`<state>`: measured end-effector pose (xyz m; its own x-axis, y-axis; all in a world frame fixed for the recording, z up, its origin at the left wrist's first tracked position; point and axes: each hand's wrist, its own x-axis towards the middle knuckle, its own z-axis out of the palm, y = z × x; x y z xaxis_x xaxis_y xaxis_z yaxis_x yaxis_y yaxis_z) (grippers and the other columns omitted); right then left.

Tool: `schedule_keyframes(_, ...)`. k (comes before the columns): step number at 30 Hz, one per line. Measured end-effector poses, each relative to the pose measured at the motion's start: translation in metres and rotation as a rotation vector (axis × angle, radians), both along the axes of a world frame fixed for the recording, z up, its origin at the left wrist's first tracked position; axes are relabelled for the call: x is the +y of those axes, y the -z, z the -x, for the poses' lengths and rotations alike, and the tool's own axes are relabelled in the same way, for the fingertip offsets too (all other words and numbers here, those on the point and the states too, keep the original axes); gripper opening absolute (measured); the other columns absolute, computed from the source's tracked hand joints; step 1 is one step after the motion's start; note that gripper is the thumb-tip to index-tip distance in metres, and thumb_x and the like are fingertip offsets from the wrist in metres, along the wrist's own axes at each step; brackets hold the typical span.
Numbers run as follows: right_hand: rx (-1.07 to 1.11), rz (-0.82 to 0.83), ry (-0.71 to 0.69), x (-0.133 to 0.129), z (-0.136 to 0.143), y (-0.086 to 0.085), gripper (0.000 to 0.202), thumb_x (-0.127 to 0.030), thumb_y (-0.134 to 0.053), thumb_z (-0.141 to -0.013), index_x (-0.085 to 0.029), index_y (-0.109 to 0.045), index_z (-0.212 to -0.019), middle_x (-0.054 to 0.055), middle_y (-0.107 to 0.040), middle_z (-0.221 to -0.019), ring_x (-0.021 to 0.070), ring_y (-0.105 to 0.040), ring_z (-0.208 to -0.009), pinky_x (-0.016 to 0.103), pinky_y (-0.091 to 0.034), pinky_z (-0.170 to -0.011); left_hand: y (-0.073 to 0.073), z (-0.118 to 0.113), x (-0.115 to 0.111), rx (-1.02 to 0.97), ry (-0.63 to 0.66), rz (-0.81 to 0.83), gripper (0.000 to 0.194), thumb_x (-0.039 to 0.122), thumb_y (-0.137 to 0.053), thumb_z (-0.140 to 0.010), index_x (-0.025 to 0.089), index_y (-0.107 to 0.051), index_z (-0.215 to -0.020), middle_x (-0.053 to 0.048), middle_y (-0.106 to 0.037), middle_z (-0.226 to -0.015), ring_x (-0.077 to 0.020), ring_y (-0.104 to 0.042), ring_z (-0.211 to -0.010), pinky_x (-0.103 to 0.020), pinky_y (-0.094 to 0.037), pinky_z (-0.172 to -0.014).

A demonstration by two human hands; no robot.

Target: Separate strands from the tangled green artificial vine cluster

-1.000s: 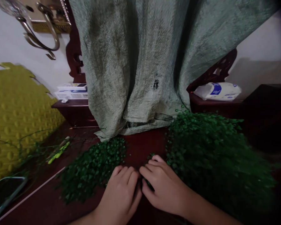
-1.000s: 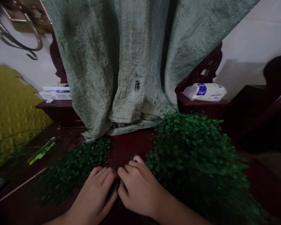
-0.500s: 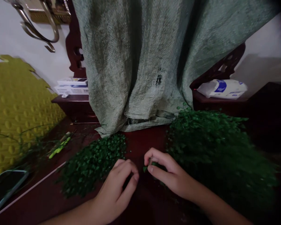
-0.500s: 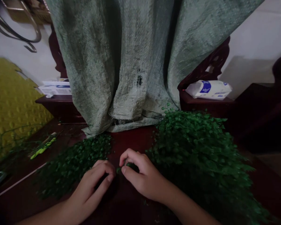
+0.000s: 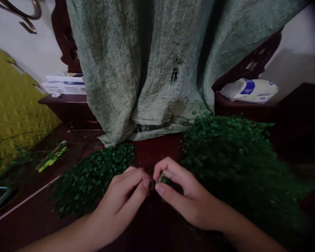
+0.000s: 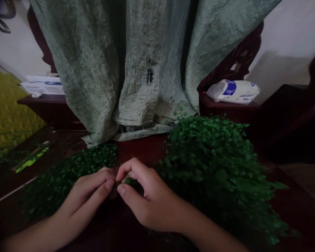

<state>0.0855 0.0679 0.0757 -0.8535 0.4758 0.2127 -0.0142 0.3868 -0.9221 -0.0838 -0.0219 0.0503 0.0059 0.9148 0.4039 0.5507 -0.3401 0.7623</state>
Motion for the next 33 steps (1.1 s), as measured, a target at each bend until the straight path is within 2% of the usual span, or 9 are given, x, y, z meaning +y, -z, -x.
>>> schedule_keyframes(3,0.012,-0.029,0.019,0.006,-0.001,-0.014,0.009,-0.017,-0.048,-0.095,-0.024,-0.049,-0.099,0.0,-0.058,-0.093,0.0148,-0.057,-0.087,0.029,-0.049,-0.08,-0.022,0.003,0.007,0.03,-0.007,0.025,0.034,0.023,-0.04,-0.1,0.021,-0.05,-0.069,0.005,-0.05,-0.06,-0.0122,-0.047,-0.057,-0.026,-0.038,-0.06)
schedule_keyframes(6,0.015,-0.104,0.081,0.01,-0.004,-0.027,0.011,-0.018,-0.051,-0.094,-0.027,-0.051,-0.102,0.001,-0.056,-0.092,0.0163,-0.058,-0.088,0.022,-0.046,-0.06,-0.042,0.004,0.011,0.055,-0.021,-0.029,0.028,0.025,-0.044,-0.099,0.022,-0.06,-0.076,0.004,-0.055,-0.062,-0.0134,-0.049,-0.058,-0.026,-0.04,-0.059)
schedule_keyframes(8,0.027,-0.153,0.104,0.012,-0.007,-0.034,0.013,-0.018,-0.052,-0.094,-0.028,-0.053,-0.103,0.001,-0.055,-0.09,0.0167,-0.058,-0.085,0.02,-0.042,-0.051,-0.05,0.003,0.012,0.068,-0.035,-0.045,0.027,0.026,-0.045,-0.099,0.022,-0.062,-0.079,0.002,-0.058,-0.064,-0.014,-0.051,-0.059,-0.026,-0.04,-0.057)
schedule_keyframes(14,0.077,-0.289,0.135,0.017,-0.007,-0.045,0.014,-0.016,-0.053,-0.094,-0.028,-0.054,-0.101,0.0,-0.054,-0.089,0.015,-0.055,-0.079,0.022,-0.044,-0.057,-0.06,0.005,0.019,0.128,-0.035,-0.123,0.025,0.022,-0.046,-0.097,0.022,-0.062,-0.077,0.003,-0.061,-0.065,-0.0131,-0.057,-0.06,-0.024,-0.043,-0.059)
schedule_keyframes(18,0.092,-0.27,0.141,0.029,0.001,-0.049,0.012,-0.017,-0.053,-0.094,-0.027,-0.054,-0.1,-0.003,-0.053,-0.083,0.0126,-0.053,-0.072,0.02,-0.039,-0.051,-0.069,0.014,0.031,0.169,-0.025,-0.136,0.025,0.022,-0.048,-0.097,0.022,-0.064,-0.078,0.005,-0.063,-0.065,-0.0112,-0.057,-0.058,-0.022,-0.042,-0.057)
schedule_keyframes(22,0.123,-0.184,0.124,0.042,0.009,-0.053,0.01,-0.016,-0.052,-0.093,-0.024,-0.053,-0.099,-0.004,-0.055,-0.08,0.0103,-0.051,-0.066,0.02,-0.037,-0.05,-0.078,0.019,0.043,0.187,-0.055,-0.127,0.03,0.025,-0.049,-0.097,0.02,-0.064,-0.072,0.005,-0.063,-0.06,-0.0109,-0.056,-0.055,-0.02,-0.041,-0.054)
schedule_keyframes(28,0.204,-0.082,0.098,0.042,0.007,-0.058,0.008,-0.017,-0.053,-0.093,-0.022,-0.054,-0.099,-0.003,-0.056,-0.082,0.0092,-0.053,-0.066,0.019,-0.039,-0.051,-0.084,0.013,0.045,0.199,-0.08,-0.169,0.028,0.024,-0.049,-0.096,0.02,-0.065,-0.073,0.006,-0.065,-0.063,-0.0106,-0.059,-0.056,-0.02,-0.042,-0.056)
schedule_keyframes(31,0.193,-0.114,0.119,0.04,0.005,-0.059,0.007,-0.018,-0.053,-0.094,-0.023,-0.055,-0.099,-0.003,-0.057,-0.081,0.0104,-0.057,-0.067,0.02,-0.04,-0.051,-0.086,0.011,0.044,0.21,-0.084,-0.19,0.027,0.024,-0.049,-0.096,0.02,-0.065,-0.074,0.006,-0.065,-0.062,-0.0108,-0.057,-0.054,-0.02,-0.042,-0.055)
schedule_keyframes(33,0.153,-0.196,0.153,0.038,0.003,-0.058,0.009,-0.019,-0.052,-0.095,-0.024,-0.055,-0.102,-0.004,-0.058,-0.08,0.0115,-0.058,-0.067,0.021,-0.039,-0.05,-0.086,0.01,0.043,0.204,-0.08,-0.179,0.028,0.025,-0.049,-0.096,0.02,-0.065,-0.074,0.005,-0.064,-0.062,-0.0111,-0.057,-0.054,-0.02,-0.042,-0.055)
